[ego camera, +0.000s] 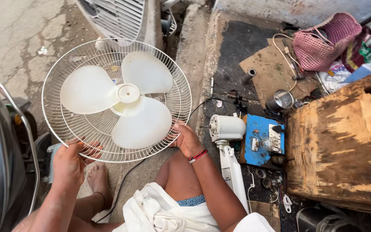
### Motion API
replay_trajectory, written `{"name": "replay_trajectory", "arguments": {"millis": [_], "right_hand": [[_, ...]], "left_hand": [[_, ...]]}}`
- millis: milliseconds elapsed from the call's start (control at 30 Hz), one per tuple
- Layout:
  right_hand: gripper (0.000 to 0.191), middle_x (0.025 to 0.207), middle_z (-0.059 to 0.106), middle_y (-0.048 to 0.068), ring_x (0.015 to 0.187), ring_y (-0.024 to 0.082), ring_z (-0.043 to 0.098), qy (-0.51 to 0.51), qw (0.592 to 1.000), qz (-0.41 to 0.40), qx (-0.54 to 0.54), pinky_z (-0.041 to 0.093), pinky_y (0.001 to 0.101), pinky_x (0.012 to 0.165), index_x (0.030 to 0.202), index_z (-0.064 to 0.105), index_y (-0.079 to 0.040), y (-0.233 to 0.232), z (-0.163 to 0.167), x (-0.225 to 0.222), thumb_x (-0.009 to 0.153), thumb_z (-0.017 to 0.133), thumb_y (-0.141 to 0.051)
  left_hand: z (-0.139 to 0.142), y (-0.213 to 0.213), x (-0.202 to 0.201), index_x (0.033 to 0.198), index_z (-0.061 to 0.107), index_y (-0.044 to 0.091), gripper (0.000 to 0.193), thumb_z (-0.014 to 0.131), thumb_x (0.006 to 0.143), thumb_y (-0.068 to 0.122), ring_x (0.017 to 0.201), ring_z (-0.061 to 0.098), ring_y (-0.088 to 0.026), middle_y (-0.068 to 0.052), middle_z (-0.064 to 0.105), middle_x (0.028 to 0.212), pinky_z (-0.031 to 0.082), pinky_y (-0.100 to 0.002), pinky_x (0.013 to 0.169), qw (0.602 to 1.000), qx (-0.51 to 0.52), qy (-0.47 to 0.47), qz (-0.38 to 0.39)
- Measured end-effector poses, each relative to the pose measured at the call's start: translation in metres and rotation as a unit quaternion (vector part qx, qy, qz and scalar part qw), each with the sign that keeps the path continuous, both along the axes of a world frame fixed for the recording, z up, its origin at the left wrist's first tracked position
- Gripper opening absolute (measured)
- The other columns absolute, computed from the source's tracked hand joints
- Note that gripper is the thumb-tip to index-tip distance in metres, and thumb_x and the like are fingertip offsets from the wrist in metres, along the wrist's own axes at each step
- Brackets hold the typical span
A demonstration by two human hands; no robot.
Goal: The person sits on the ground and wipes a table fan's front grille and hub with a cloth, turning the fan as they work. They then lift the grille away, set it down, and handle the fan blades and motor body while continuing to wipe parts.
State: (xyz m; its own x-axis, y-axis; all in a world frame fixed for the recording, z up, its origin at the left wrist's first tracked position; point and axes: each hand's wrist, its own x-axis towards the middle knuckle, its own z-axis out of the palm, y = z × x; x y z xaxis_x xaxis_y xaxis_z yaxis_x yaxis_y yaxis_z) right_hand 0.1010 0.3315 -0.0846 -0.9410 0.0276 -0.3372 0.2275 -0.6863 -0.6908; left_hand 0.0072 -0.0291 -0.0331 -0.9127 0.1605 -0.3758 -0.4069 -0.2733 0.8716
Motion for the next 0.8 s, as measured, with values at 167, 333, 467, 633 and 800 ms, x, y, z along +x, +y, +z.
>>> {"name": "replay_trajectory", "arguments": {"millis": [167,333,467,633,800], "right_hand": [[0.051,0.117,0.069,0.009,0.093,0.024,0.072,-0.018,0.995,-0.095,0.003,0.061,0.0386,0.073,0.139,0.053,-0.004,0.011,-0.008,0.011,0.090,0.058,-0.019],[0.048,0.114,0.070,0.013,0.091,0.026,0.072,-0.004,0.982,-0.188,0.026,0.061,0.0391,0.074,0.134,0.055,0.003,0.055,-0.040,0.003,0.090,0.056,-0.016],[0.034,0.107,0.073,0.015,0.082,0.024,0.072,0.014,0.964,-0.258,0.057,0.055,0.0346,0.061,0.124,0.058,0.002,0.115,-0.061,-0.028,0.094,0.053,-0.014],[0.024,0.098,0.073,0.012,0.068,0.018,0.068,-0.061,0.921,-0.363,0.124,0.048,0.0295,0.046,0.116,0.059,-0.007,0.201,-0.060,-0.091,0.097,0.057,-0.023],[0.030,0.097,0.073,0.006,0.076,0.027,0.076,-0.083,0.890,-0.431,0.122,0.044,0.0300,0.046,0.114,0.057,-0.012,0.267,-0.045,-0.148,0.090,0.063,-0.030]], "left_hand": [[0.012,0.021,-0.008,0.122,0.056,0.003,0.034,0.047,0.109,0.034,0.093,0.071,-0.026,-0.020,0.071,0.112,0.059,-0.041,0.073,0.996,-0.037,-0.040,-0.064],[0.013,0.029,-0.013,0.131,0.054,0.005,0.045,0.048,0.106,0.042,0.098,0.070,-0.025,-0.015,0.068,0.120,0.057,-0.040,0.071,0.984,-0.123,-0.083,-0.103],[0.004,0.020,-0.014,0.140,0.053,0.007,0.049,0.050,0.103,0.040,0.097,0.071,-0.025,-0.015,0.071,0.120,0.055,-0.038,0.072,0.974,-0.145,-0.120,-0.129],[-0.002,0.005,-0.012,0.143,0.054,0.004,0.051,0.050,0.103,0.036,0.095,0.070,-0.025,-0.015,0.072,0.120,0.056,-0.039,0.074,0.962,-0.175,-0.157,-0.138],[-0.002,-0.005,-0.021,0.148,0.051,0.006,0.052,0.044,0.106,0.037,0.102,0.069,-0.025,-0.016,0.072,0.124,0.055,-0.041,0.080,0.937,-0.232,-0.225,-0.131]]}}
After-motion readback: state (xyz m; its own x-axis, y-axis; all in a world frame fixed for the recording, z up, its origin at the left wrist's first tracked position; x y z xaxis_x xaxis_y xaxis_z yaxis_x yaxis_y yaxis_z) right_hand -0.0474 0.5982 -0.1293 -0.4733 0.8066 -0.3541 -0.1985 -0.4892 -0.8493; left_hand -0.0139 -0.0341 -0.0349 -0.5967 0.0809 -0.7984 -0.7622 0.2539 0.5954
